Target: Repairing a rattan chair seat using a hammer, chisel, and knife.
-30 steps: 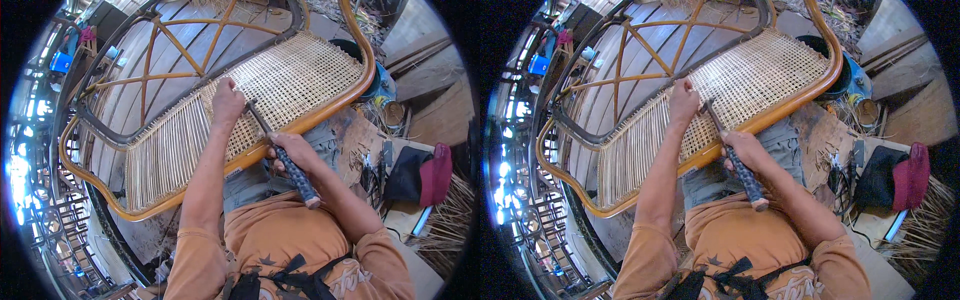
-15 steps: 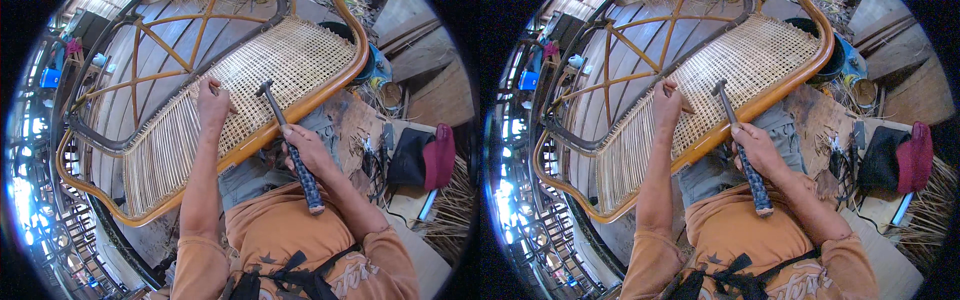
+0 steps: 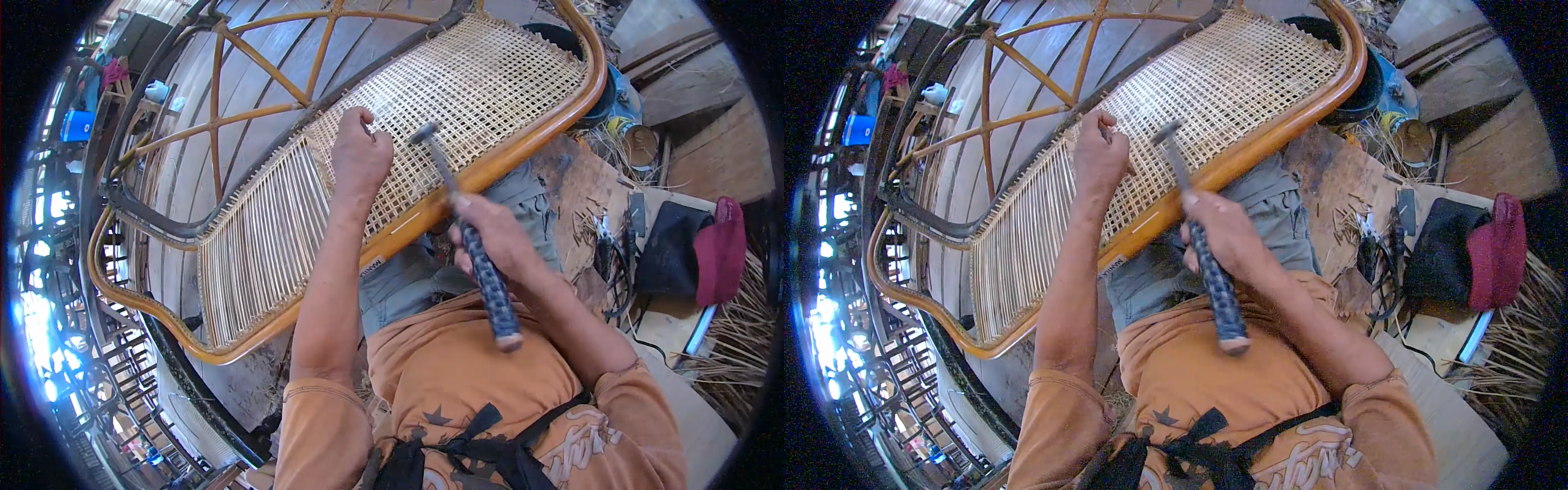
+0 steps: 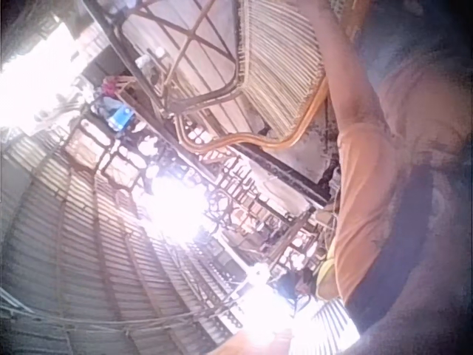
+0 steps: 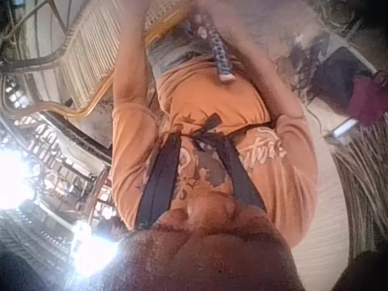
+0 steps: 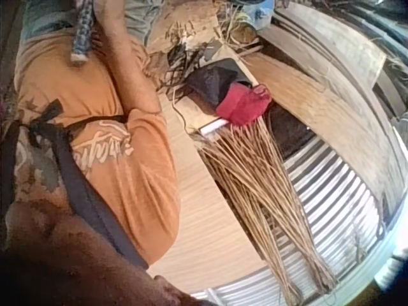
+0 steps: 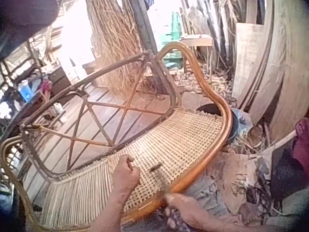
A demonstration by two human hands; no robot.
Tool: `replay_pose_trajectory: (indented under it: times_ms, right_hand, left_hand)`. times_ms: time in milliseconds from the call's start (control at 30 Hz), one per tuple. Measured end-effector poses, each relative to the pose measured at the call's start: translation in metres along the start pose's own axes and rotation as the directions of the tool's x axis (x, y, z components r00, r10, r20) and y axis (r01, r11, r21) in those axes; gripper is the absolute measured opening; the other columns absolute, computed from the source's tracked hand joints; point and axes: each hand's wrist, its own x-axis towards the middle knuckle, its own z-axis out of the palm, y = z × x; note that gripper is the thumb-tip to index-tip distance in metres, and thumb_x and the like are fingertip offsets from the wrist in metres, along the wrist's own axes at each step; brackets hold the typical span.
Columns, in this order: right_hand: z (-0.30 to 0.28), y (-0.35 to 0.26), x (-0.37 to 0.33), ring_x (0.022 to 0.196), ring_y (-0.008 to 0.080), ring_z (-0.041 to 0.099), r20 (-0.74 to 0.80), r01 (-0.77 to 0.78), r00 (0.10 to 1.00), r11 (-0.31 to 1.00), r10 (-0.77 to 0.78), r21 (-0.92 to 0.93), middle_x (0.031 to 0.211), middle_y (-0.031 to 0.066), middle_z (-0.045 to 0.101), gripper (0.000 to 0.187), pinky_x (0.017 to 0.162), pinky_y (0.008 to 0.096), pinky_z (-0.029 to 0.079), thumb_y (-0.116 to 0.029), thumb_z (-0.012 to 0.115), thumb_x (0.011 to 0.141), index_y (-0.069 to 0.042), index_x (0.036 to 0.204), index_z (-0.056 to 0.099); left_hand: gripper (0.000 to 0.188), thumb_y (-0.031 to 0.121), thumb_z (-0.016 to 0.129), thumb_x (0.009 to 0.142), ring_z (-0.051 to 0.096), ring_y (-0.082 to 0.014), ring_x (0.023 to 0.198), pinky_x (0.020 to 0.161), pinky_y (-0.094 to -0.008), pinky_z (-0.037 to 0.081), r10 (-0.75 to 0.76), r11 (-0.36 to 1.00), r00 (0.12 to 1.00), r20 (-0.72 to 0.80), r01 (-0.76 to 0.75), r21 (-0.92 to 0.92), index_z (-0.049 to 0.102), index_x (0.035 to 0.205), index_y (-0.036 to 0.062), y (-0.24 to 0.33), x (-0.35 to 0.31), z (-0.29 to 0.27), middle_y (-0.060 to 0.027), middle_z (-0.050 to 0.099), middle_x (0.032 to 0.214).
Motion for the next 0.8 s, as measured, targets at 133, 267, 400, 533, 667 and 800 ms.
replay_pose_trajectory:
  times_ms: [133,267,400,533,667,800]
  right_hand:
    - [-0.006,0.002,0.000,0.041,0.0149,0.049,0.069,-0.020,0.997,1.000,0.020,-0.013,0.064,0.0034,0.049,0.027,0.038,0.0272,0.040,-0.032,0.045,0.095,-0.005,0.090,0.047]
    - [0.000,0.004,0.001,0.043,0.0102,0.048,-0.037,0.050,0.998,0.999,-0.049,0.014,0.069,0.0019,0.051,0.025,0.036,0.0228,0.039,-0.031,0.045,0.095,-0.009,0.108,0.048]
    - [-0.012,-0.001,-0.002,0.042,0.0123,0.048,0.047,-0.008,0.999,0.987,0.016,-0.161,0.066,0.0025,0.049,0.028,0.038,0.0250,0.039,-0.031,0.045,0.095,-0.005,0.102,0.050]
    - [-0.019,-0.008,-0.010,0.041,0.0099,0.047,0.038,0.022,0.999,0.996,-0.018,-0.089,0.069,0.0016,0.050,0.035,0.036,0.0222,0.039,-0.033,0.048,0.094,-0.007,0.118,0.047]
    - [-0.015,-0.010,-0.015,0.042,0.0109,0.048,0.006,0.023,1.000,0.992,-0.023,-0.126,0.067,0.0022,0.050,0.033,0.038,0.0235,0.039,-0.030,0.046,0.094,-0.004,0.115,0.049]
    - [-0.014,-0.008,-0.013,0.042,0.0108,0.048,0.006,0.052,0.999,0.992,-0.052,-0.113,0.066,0.0021,0.050,0.031,0.038,0.0234,0.039,-0.032,0.047,0.095,-0.004,0.109,0.050]
  left_hand:
    - [0.023,0.008,0.052,0.073,0.058,-0.0343,0.071,0.070,-0.0427,0.046,0.068,0.995,0.997,-0.032,-0.065,0.077,0.050,0.096,0.0030,0.008,0.001,-0.001,-0.0195,0.057,0.081]
    - [0.021,0.006,0.052,0.073,0.059,-0.0307,0.070,0.067,-0.0412,0.046,0.089,0.992,0.995,-0.052,-0.084,0.096,0.050,0.094,0.0029,0.001,0.001,0.000,-0.0176,0.057,0.079]
    - [0.020,0.005,0.052,0.073,0.057,-0.0233,0.063,0.061,-0.0369,0.045,-0.154,0.977,0.986,0.058,0.161,-0.139,0.050,0.093,0.0029,0.015,-0.003,-0.010,-0.0135,0.053,0.073]
    - [0.017,0.004,0.053,0.073,0.048,-0.0175,0.054,0.055,-0.0331,0.042,0.046,0.993,0.989,-0.140,-0.061,-0.104,0.051,0.090,0.0034,0.009,-0.014,-0.010,-0.0078,0.047,0.064]
    - [0.017,0.004,0.054,0.073,0.046,-0.0170,0.053,0.054,-0.0333,0.041,-0.038,0.988,0.992,-0.124,0.019,-0.155,0.051,0.089,0.0035,0.008,-0.015,-0.010,-0.0058,0.046,0.061]
    - [0.017,0.004,0.054,0.072,0.046,-0.0172,0.053,0.054,-0.0335,0.041,-0.004,0.989,0.990,-0.143,-0.017,-0.145,0.051,0.089,0.0034,0.009,-0.016,-0.010,-0.0065,0.046,0.062]
